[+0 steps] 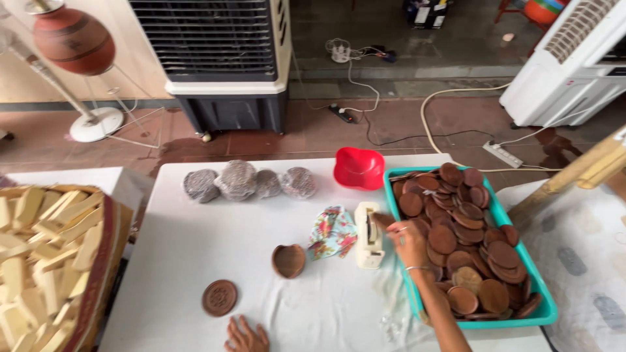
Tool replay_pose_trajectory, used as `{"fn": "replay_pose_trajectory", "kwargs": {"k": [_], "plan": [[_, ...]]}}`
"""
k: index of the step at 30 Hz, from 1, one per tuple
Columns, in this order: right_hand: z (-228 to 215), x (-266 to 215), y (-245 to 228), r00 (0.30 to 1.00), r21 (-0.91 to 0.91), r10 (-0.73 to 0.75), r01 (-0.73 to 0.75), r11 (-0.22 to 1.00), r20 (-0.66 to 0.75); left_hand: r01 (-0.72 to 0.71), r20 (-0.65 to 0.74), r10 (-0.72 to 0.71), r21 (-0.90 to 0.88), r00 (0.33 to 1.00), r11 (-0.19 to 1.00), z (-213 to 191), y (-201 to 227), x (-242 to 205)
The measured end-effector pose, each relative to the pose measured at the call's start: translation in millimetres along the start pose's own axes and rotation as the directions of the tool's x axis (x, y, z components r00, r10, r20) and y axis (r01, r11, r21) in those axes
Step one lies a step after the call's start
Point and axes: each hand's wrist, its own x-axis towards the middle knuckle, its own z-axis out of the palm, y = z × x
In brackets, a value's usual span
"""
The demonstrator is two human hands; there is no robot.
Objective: Cleaning and wiping circular and heart-shaped wood items with a floral cloth.
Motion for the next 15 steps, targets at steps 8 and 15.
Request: {"fn": "replay_pose_trajectory", "kwargs": {"k": [8, 15], "plan": [[156, -99, -154, 0.895, 0.302, -0.059, -0.087, 0.949, 0.442, -0.347, -0.124, 0.326, -0.403, 0.937, 0.847, -16, -57, 18], [256, -162, -140, 0.917, -0.046, -0.236, 0.265, 0.963, 0.322, -0.337, -0.061, 0.350, -0.468, 0.935, 0.817, -24, -61, 23]]}}
